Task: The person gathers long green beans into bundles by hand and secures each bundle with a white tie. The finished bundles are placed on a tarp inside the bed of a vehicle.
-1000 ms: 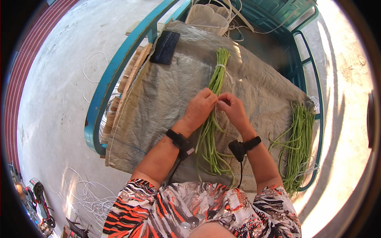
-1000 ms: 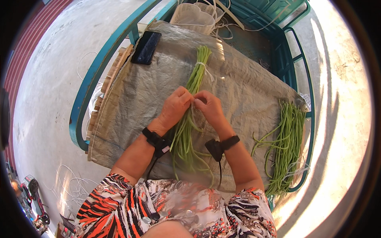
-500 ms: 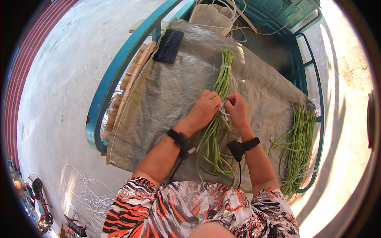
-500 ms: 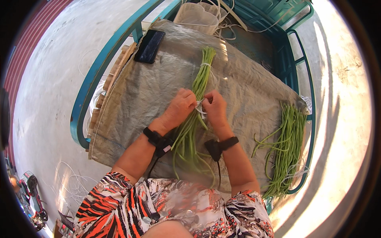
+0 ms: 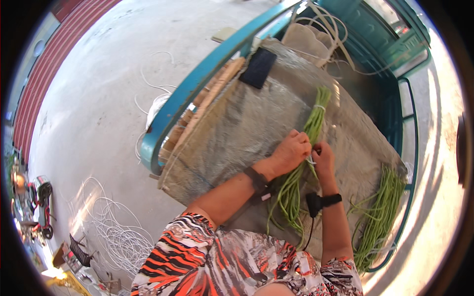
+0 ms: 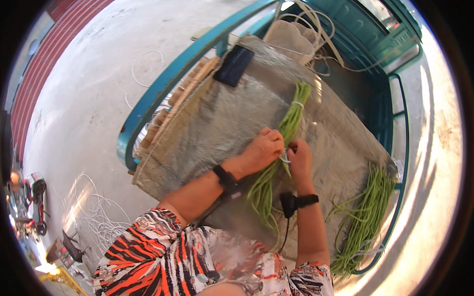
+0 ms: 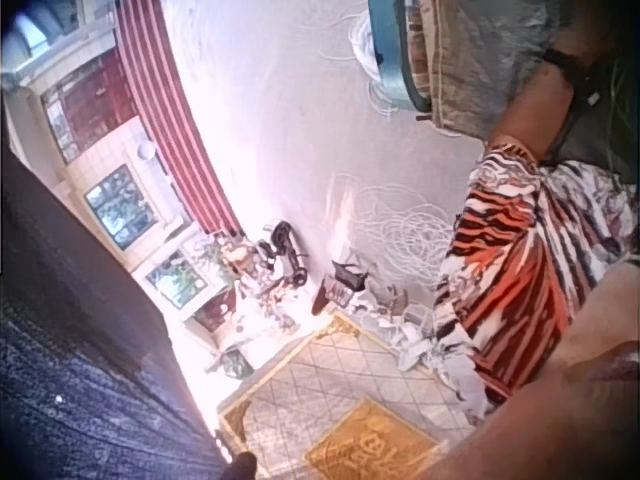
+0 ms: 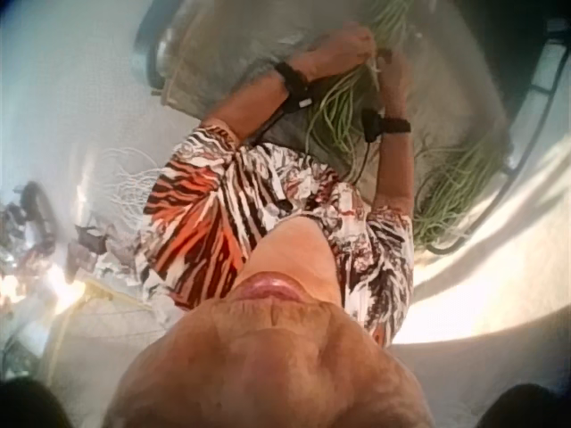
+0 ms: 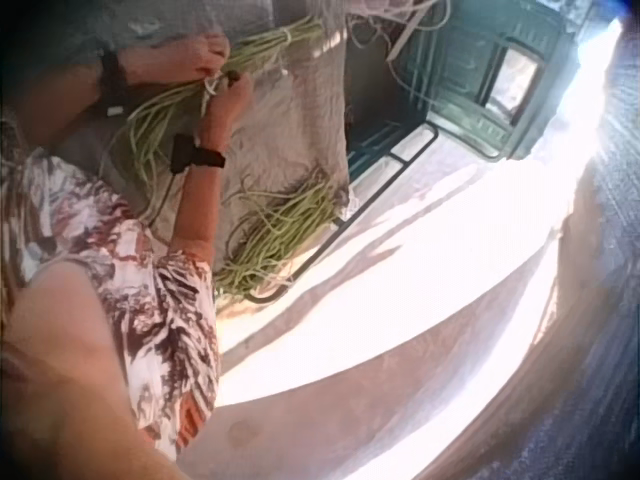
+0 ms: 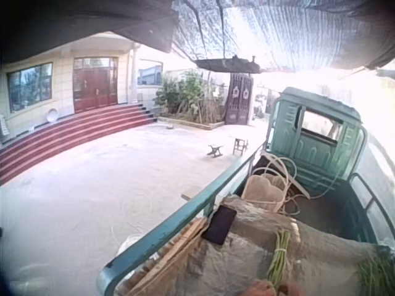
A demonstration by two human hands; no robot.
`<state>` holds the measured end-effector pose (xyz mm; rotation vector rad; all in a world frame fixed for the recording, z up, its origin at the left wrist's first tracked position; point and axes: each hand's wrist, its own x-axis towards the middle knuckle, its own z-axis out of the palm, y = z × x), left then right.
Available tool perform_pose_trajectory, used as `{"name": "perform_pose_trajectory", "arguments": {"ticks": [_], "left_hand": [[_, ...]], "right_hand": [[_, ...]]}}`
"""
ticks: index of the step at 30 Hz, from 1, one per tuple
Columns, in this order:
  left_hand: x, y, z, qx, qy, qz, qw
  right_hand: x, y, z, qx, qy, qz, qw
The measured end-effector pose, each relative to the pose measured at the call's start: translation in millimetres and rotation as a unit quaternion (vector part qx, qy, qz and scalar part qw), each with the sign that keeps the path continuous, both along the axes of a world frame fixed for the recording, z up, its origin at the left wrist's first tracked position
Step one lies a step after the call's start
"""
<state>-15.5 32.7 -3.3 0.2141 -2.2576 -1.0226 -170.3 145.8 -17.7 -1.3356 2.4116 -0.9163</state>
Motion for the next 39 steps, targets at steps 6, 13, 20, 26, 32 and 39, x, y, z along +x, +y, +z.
{"name": "perform_pose_trajectory", "arguments": {"ticks": [6,13,20,26,32,39], "left_hand": [[9,9,1,0.09,-0.011,0.097,0.991],[-4,12,10,0.432,0.074,0.067,0.896],[-2,5,-2,0.442,0.079,0.123,0.885],[2,6,16,0.642,0.024,-0.059,0.764],[7,10,24,0.711,-0.006,-0.153,0.687],[2,4,-1,0.69,-0.063,-0.153,0.705]], "right_hand": [[-9,-14,14,-0.011,-0.39,-0.078,0.918],[11,-59,27,0.047,-0.102,-0.075,0.991],[30,-55,47,-0.117,-0.368,-0.127,0.914],[29,-58,53,-0.271,-0.506,-0.108,0.812],[8,-86,46,-0.29,-0.647,-0.091,0.7],[7,-102,24,-0.242,-0.666,-0.105,0.698]]}}
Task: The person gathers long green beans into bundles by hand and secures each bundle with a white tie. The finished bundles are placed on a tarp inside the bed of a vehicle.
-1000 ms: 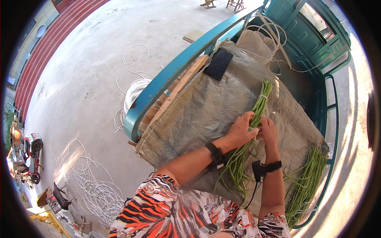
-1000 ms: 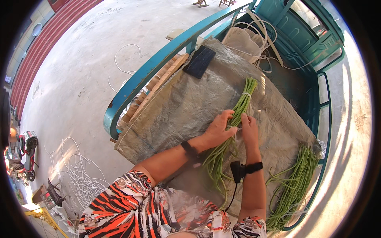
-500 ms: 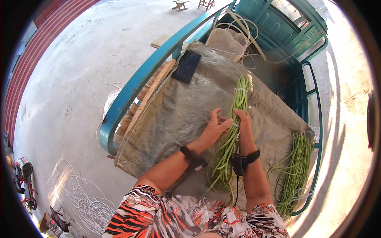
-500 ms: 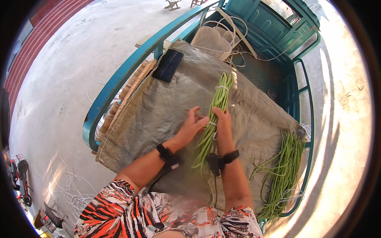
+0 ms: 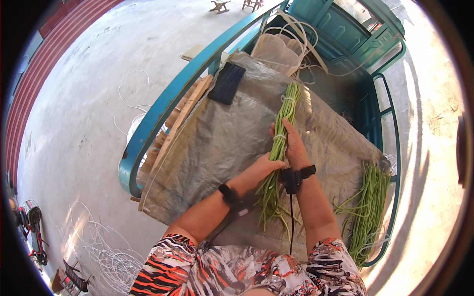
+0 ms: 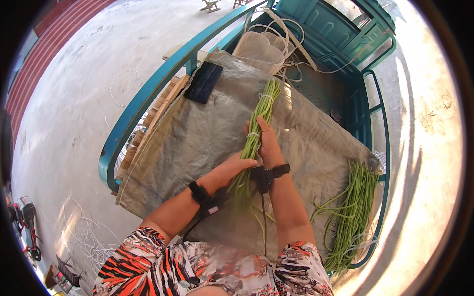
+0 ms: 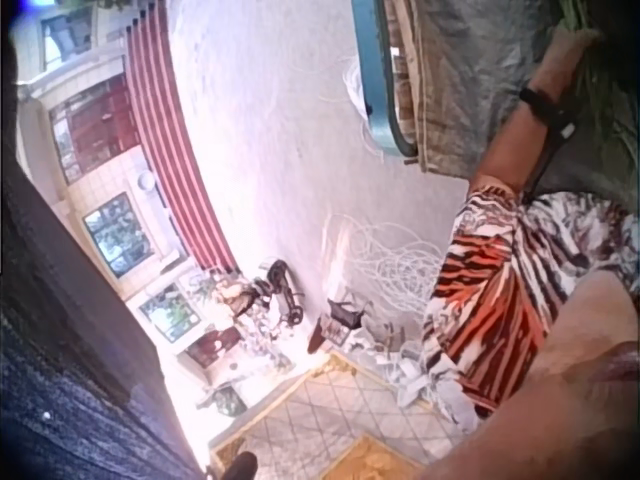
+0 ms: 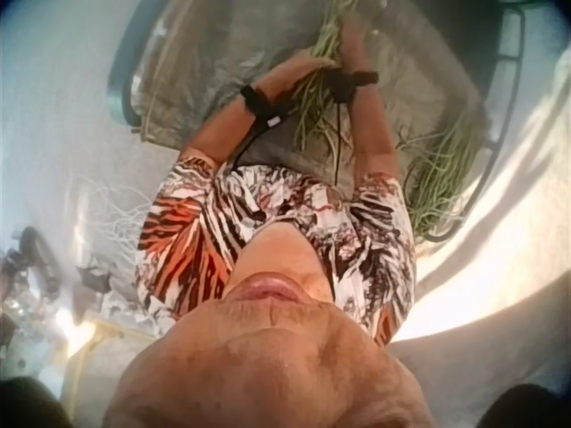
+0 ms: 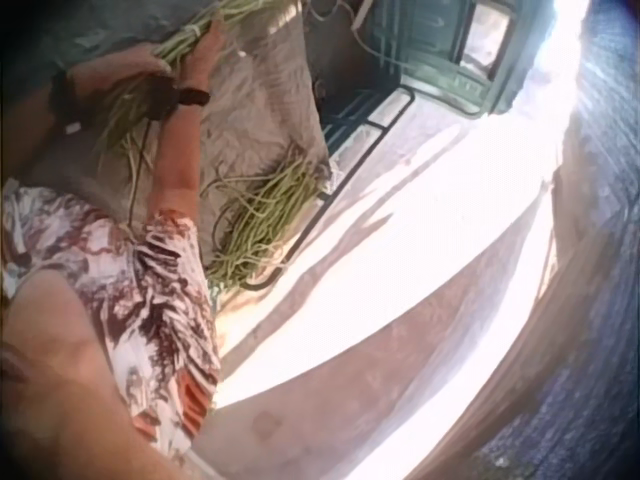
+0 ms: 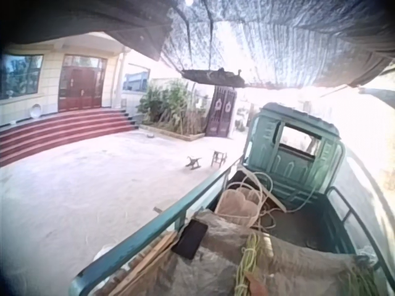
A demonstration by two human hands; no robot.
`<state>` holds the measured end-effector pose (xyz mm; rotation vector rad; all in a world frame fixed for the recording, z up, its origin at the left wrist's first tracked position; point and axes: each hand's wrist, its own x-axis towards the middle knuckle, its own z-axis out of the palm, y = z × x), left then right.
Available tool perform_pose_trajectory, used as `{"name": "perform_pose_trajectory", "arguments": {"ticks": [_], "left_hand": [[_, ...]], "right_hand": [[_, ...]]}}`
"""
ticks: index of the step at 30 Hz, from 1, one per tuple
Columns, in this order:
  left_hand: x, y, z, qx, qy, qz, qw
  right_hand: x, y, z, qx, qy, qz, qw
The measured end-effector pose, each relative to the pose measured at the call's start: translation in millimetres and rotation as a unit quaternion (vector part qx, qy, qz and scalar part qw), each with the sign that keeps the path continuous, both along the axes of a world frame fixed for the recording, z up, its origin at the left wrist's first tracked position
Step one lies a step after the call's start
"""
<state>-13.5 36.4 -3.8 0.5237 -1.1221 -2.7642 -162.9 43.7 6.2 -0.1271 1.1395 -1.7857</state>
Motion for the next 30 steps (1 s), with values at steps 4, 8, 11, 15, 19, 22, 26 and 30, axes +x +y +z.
{"name": "perform_pose_trajectory", "arguments": {"ticks": [4,8,11,15,19,22,26,30], "left_hand": [[1,1,5,0.03,0.008,0.013,0.999],[4,-1,13,-0.035,0.037,0.004,0.999],[5,6,36,-0.09,0.011,0.007,0.996],[5,3,21,-0.098,-0.093,0.073,0.988],[-10,-4,-5,-0.086,-0.088,0.067,0.99],[-15,-8,1,-0.065,-0.126,0.046,0.989],[-16,-17,6,-0.215,-0.125,-0.034,0.968],[-14,-14,9,-0.519,-0.182,-0.078,0.832]], "right_hand": [[2,20,17,0.059,0.086,0.045,0.994],[26,51,47,0.206,0.227,0.086,0.948],[36,76,39,0.218,0.273,0.111,0.93],[78,95,33,0.224,0.244,0.065,0.941],[108,129,21,0.184,0.303,0.045,0.934],[119,140,15,0.192,0.307,0.081,0.929],[117,134,40,0.107,-0.015,0.164,0.981],[123,133,23,0.073,-0.193,0.123,0.971]]}}
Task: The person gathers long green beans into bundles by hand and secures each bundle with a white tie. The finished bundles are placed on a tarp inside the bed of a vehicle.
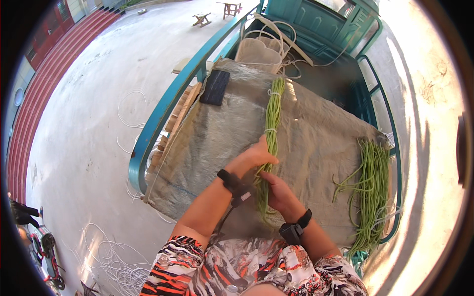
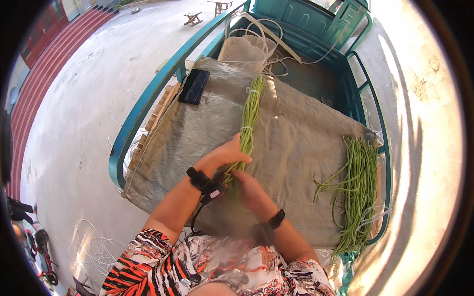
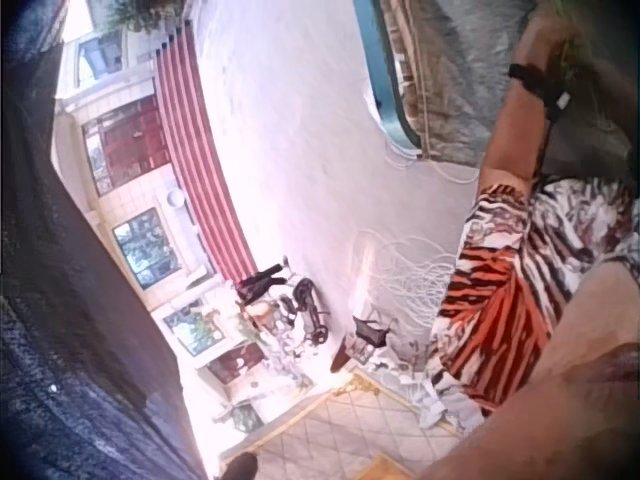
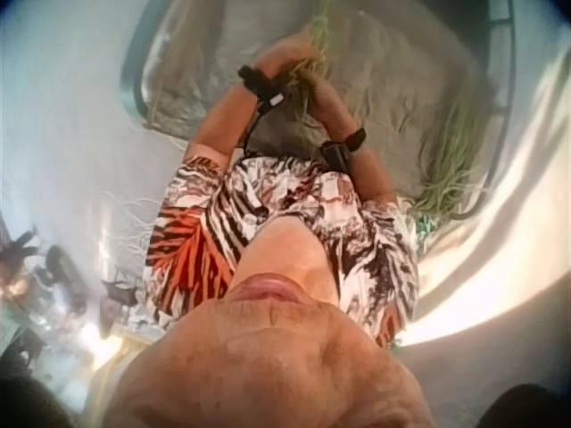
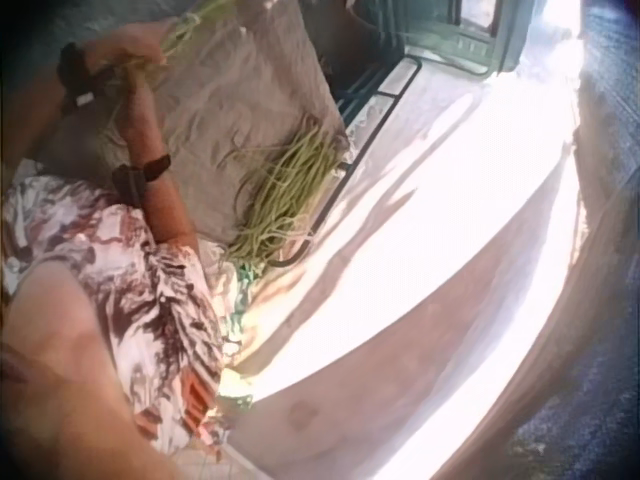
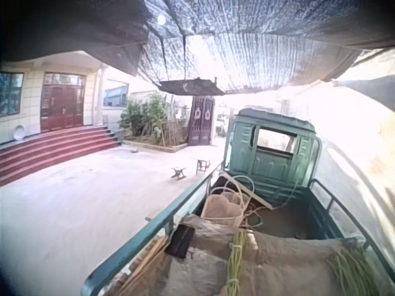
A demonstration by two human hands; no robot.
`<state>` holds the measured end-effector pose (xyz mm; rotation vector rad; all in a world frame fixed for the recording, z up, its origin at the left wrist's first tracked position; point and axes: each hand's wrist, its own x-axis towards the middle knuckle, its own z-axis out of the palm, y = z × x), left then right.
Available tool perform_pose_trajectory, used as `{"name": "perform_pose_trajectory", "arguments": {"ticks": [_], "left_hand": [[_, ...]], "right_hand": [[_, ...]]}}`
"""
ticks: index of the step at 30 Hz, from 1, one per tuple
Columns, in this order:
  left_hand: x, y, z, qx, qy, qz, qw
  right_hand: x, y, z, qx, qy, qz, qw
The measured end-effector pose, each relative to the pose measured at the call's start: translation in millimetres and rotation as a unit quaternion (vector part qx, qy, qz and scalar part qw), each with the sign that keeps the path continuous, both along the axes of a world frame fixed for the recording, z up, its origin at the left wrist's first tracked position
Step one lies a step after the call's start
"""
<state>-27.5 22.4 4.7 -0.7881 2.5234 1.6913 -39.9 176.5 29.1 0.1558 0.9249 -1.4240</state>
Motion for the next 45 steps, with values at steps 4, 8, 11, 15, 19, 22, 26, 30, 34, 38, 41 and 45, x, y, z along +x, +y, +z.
{"name": "perform_pose_trajectory", "arguments": {"ticks": [4,8,11,15,19,22,26,30,34,38,41,45], "left_hand": [[7,-3,-28,-0.016,0.006,0.012,1.0],[19,3,-7,0.008,0.025,0.04,0.999],[32,12,22,0.016,0.023,0.072,0.997],[31,16,15,-0.043,0.06,0.105,0.992],[34,12,16,0.058,0.103,0.115,0.986],[36,5,10,0.016,0.108,0.131,0.985],[35,-5,2,0.014,0.097,0.107,0.989],[30,1,-14,-0.123,0.049,0.136,0.982],[34,2,-31,-0.193,0.017,0.13,0.972],[38,23,8,-0.262,-0.017,0.056,0.963],[51,20,4,-0.235,0.01,0.035,0.971],[69,0,-1,-0.114,0.019,0.005,0.993]], "right_hand": [[12,3,21,-0.009,0.319,0.096,0.943],[-28,17,40,0.143,0.676,0.368,0.622],[-50,7,21,0.124,0.715,0.235,0.646],[-74,-30,-27,0.025,0.611,-0.074,0.788],[-67,-62,-34,0.023,0.492,-0.008,0.87],[-56,-70,-42,-0.022,0.461,-0.032,0.887],[-44,-74,-40,-0.074,0.197,-0.064,0.976],[-45,-55,-35,-0.048,0.273,0.012,0.961],[-36,-12,-17,-0.017,0.363,0.125,0.923],[-26,37,-19,0.01,0.392,0.192,0.9],[-13,49,-13,-0.002,0.48,0.211,0.852],[2,41,-9,0.002,0.645,0.239,0.726]]}}
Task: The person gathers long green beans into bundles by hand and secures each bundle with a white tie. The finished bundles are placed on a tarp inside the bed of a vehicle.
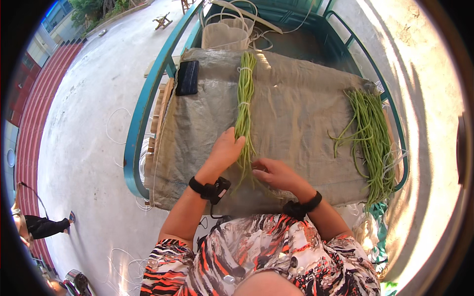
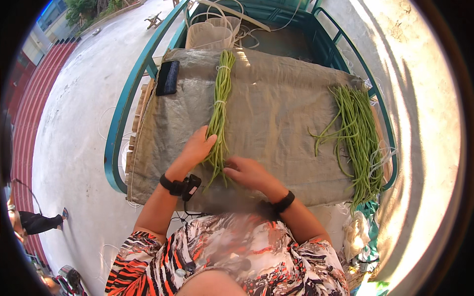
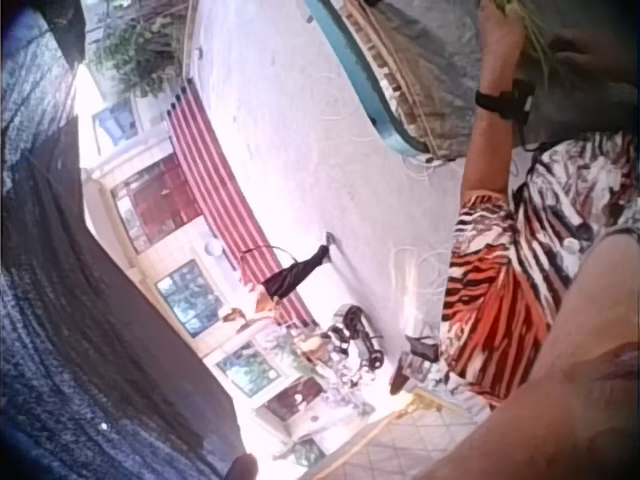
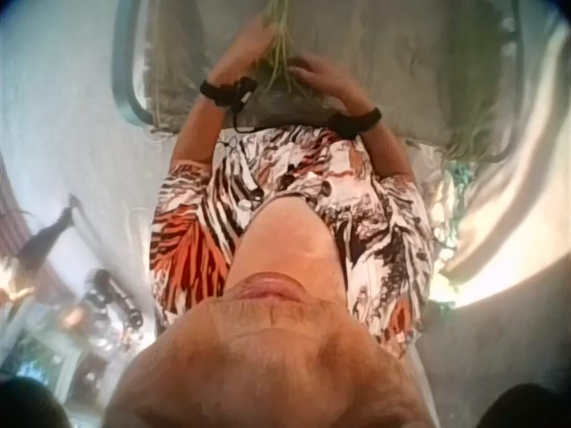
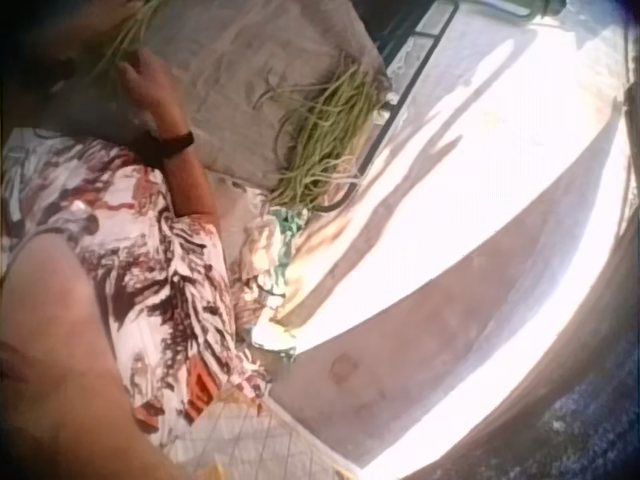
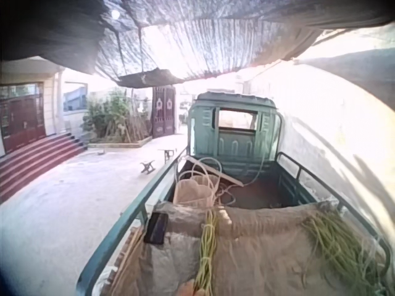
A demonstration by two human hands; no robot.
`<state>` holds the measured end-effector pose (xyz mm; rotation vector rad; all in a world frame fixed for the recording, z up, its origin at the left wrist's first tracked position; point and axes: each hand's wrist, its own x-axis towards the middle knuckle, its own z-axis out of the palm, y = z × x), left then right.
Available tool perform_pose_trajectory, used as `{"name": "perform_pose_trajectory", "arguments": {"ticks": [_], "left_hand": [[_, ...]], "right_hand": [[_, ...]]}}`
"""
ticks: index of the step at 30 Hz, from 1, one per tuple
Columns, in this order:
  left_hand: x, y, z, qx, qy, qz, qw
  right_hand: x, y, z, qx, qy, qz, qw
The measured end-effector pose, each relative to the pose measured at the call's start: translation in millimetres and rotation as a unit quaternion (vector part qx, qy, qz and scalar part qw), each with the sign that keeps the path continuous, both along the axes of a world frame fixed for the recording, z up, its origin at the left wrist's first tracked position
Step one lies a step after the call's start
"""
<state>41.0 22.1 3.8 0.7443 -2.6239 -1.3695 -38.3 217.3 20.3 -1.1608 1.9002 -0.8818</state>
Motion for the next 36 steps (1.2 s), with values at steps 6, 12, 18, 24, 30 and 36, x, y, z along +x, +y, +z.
{"name": "perform_pose_trajectory", "arguments": {"ticks": [6,12,18,24,30,36], "left_hand": [[22,15,20,0.005,-0.071,-0.019,0.997],[32,38,-4,-0.088,-0.026,0.043,0.995],[23,59,2,-0.166,-0.123,0.066,0.976],[19,60,-9,-0.239,-0.159,0.084,0.954],[42,62,-10,-0.241,-0.043,0.078,0.966],[45,71,61,-0.266,-0.076,0.048,0.96]], "right_hand": [[10,-21,18,0.081,0.089,0.054,0.991],[20,-21,-6,0.032,-0.277,0.04,0.96],[-1,14,3,0.028,-0.035,0.187,0.981],[-35,74,3,0.014,-0.078,0.043,0.996],[-94,132,-6,-0.026,0.09,-0.166,0.982],[-142,147,-7,0.021,0.365,-0.252,0.896]]}}
